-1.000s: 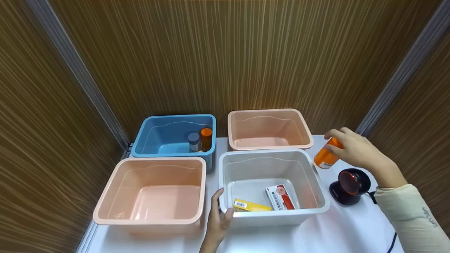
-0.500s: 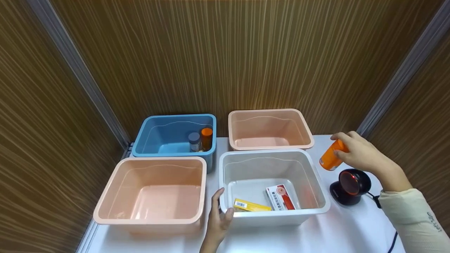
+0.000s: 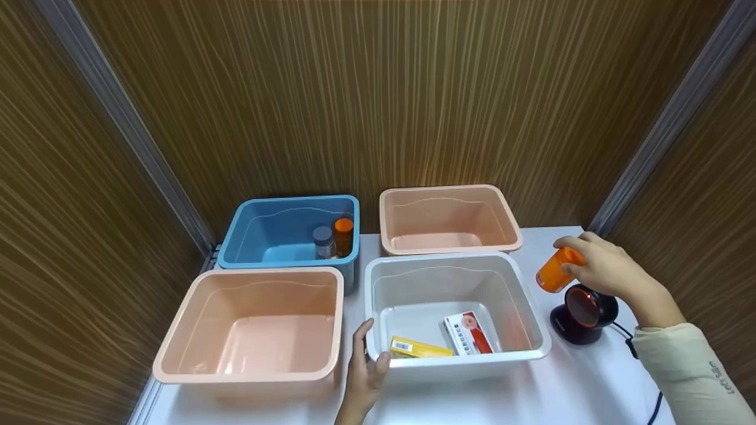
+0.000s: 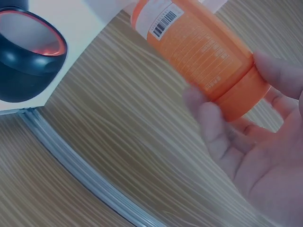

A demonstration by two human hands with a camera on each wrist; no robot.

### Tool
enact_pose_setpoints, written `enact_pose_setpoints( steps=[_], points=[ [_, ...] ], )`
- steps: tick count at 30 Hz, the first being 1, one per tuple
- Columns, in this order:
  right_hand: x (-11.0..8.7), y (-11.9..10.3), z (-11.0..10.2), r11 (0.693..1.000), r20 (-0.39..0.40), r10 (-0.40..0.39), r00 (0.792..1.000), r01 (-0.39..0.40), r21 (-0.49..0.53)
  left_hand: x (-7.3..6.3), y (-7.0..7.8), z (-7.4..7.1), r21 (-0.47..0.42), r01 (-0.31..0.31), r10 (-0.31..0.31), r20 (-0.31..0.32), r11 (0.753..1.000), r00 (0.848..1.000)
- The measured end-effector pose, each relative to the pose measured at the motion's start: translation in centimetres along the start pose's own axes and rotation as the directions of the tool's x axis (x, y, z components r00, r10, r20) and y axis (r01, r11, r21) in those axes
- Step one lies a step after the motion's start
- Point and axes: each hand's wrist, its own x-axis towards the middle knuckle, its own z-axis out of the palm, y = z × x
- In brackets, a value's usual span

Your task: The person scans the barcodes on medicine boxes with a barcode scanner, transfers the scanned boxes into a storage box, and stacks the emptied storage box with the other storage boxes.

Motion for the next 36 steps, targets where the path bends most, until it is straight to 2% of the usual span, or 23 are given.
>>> enact_pose_setpoints(
  steps=[11,21,26,32,36],
  points=[
    [-0.5,1.0,1.7,0.995,0.057,0.066,0.996,-0.07,0.067,-0.1,0.2,0.0,-0.014,0.018,-0.019,-0.003,1.0,1.0],
    [-0.8,1.7,3.6,0.997,0.101,0.04,0.994,-0.046,0.066,-0.1,0.2,0.0,-0.019,0.011,-0.011,-0.002,1.0,1.0],
    [-1.0,1.8,4.1,0.994,0.129,0.051,0.99,-0.062,0.089,-0.1,0.1,0.1,-0.049,0.007,-0.007,0.007,0.999,1.0],
    [-1.1,1.8,4.3,0.992,0.142,0.073,0.987,-0.087,0.097,-0.1,0.1,0.1,-0.023,0.014,-0.014,0.005,1.0,1.0],
    [-1.3,1.8,4.4,0.986,0.187,0.096,0.978,-0.12,0.117,-0.1,0.1,0.1,-0.015,0.008,-0.008,0.004,1.0,1.0]
  ],
)
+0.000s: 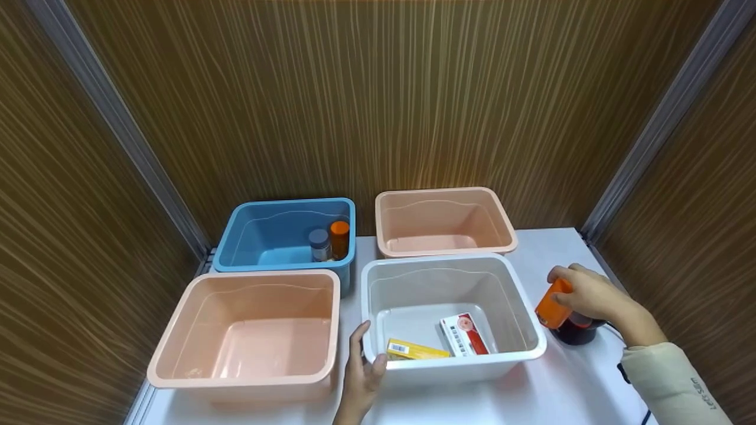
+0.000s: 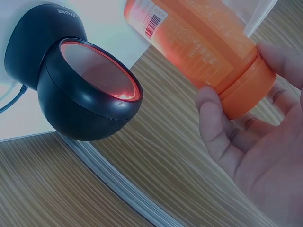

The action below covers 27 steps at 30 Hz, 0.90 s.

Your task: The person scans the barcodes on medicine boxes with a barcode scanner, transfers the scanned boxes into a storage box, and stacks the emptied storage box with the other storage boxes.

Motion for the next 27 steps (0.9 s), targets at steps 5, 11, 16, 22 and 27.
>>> enact_pose_setpoints(
  steps=[5,11,16,22,27],
  points=[
    [-0.1,-0.1,0.1,1.0,0.044,0.009,0.999,-0.009,0.011,0.0,0.0,0.0,-0.008,0.011,-0.011,-0.011,1.0,1.0],
    [-0.3,-0.2,0.0,0.999,0.083,0.025,0.996,-0.027,0.02,0.0,0.1,0.0,-0.019,0.017,-0.018,-0.005,1.0,1.0],
    [-0.3,-0.1,-0.4,1.0,0.049,0.022,0.999,-0.023,0.021,0.2,0.3,0.0,-0.011,0.031,-0.031,0.002,0.999,1.0],
    [-0.4,0.2,-1.1,1.0,-0.018,0.019,1.0,-0.019,-0.012,0.3,0.1,0.0,-0.014,0.047,-0.047,0.024,0.999,0.999],
    [-0.3,0.0,-1.1,0.999,0.047,0.046,0.998,-0.046,-0.004,0.2,0.1,-0.2,-0.002,0.071,-0.071,0.029,0.997,0.997]
  ],
)
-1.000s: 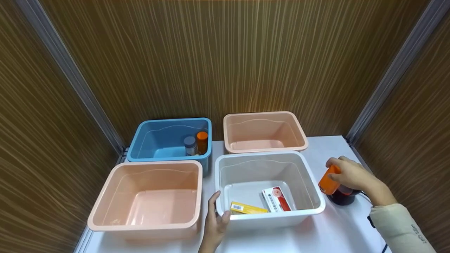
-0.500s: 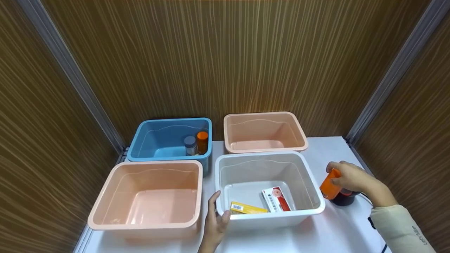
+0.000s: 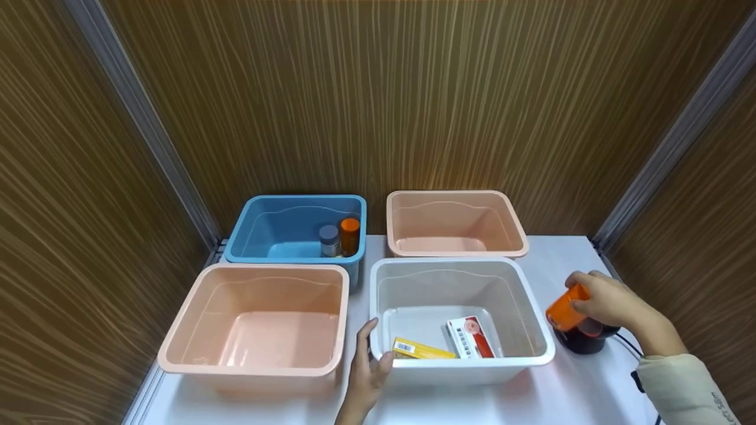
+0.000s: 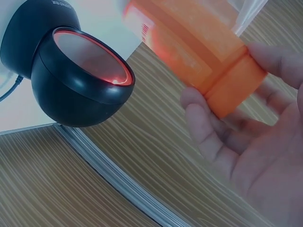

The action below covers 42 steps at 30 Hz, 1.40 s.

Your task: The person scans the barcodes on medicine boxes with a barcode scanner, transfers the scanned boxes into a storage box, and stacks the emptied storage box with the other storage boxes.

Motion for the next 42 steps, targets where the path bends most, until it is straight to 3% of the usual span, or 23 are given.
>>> enact_pose_setpoints(
  steps=[5,12,20,24,27,31,33,36,39,42],
  points=[
    [-0.7,0.3,0.3,0.999,0.093,0.019,0.995,-0.021,0.027,0.1,0.3,0.1,-0.011,0.016,-0.016,0.023,1.0,1.0],
    [-0.9,0.5,0.8,0.998,0.138,0.011,0.99,-0.02,0.064,0.1,0.4,0.0,-0.039,0.058,-0.057,0.019,0.998,0.998],
    [-0.6,0.0,0.8,0.994,0.232,0.052,0.971,-0.072,0.077,0.0,0.4,0.0,-0.008,0.044,-0.044,-0.001,0.999,0.999],
    [-0.3,-0.2,0.6,0.994,0.242,0.062,0.968,-0.082,0.074,0.0,0.4,0.0,0.0,0.025,-0.025,-0.002,1.0,1.0],
    [0.1,-0.2,0.3,0.998,0.192,0.031,0.981,-0.042,0.054,0.0,0.4,-0.1,0.017,0.0,0.0,-0.001,1.0,1.0],
    [0.8,-0.2,-0.6,0.999,-0.013,-0.046,0.999,0.045,-0.02,-0.1,0.5,-0.1,0.025,-0.005,0.005,-0.007,1.0,1.0],
    [1.1,-0.4,-1.4,0.996,-0.14,-0.082,0.987,0.075,-0.055,-0.1,0.5,-0.1,0.02,-0.001,0.001,-0.01,1.0,1.0],
    [1.5,-1.3,-2.8,0.994,-0.289,-0.1,0.952,0.083,-0.072,-0.1,0.5,-0.1,0.022,0.006,-0.005,-0.016,1.0,1.0],
    [2.0,-2.6,-4.1,0.997,-0.358,-0.078,0.93,0.065,-0.048,-0.1,0.5,-0.1,0.025,0.012,-0.012,-0.021,1.0,1.0],
    [2.7,-3.8,-5.2,0.998,-0.378,-0.066,0.923,0.059,-0.03,-0.1,0.4,0.0,0.029,0.021,-0.02,-0.023,0.999,1.0]
  ],
)
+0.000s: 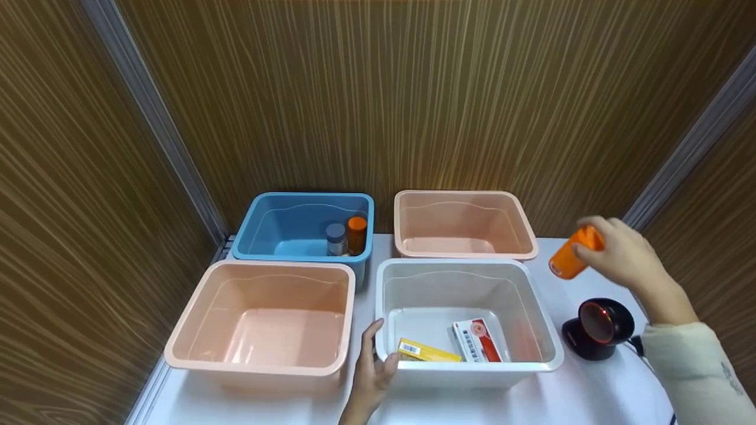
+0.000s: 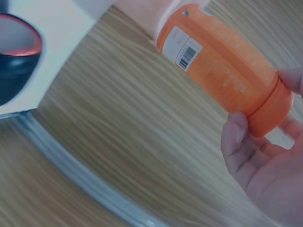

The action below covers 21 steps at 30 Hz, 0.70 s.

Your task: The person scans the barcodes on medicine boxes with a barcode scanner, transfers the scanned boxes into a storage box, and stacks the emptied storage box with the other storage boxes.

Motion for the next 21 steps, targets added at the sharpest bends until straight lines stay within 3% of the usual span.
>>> enact_pose_setpoints(
  steps=[6,10,17,21],
  points=[
    [2.8,-2.6,-0.5,0.998,0.005,-0.055,0.998,0.055,-0.009,-0.3,0.0,0.0,-0.016,0.016,-0.017,-0.003,1.0,1.0],
    [4.7,-4.8,-0.1,0.995,0.01,-0.104,0.995,0.104,-0.005,-0.6,0.1,0.1,-0.026,-0.007,0.007,0.009,1.0,1.0],
    [7.9,-10.2,1.8,0.973,0.035,-0.232,0.972,0.231,0.017,-1.6,0.0,0.3,-0.036,-0.087,0.087,0.005,0.996,0.996],
    [9.8,-13.9,3.1,0.953,0.068,-0.302,0.951,0.298,0.06,-2.1,0.2,0.6,-0.062,-0.072,0.072,0.006,0.996,0.997]
  ],
)
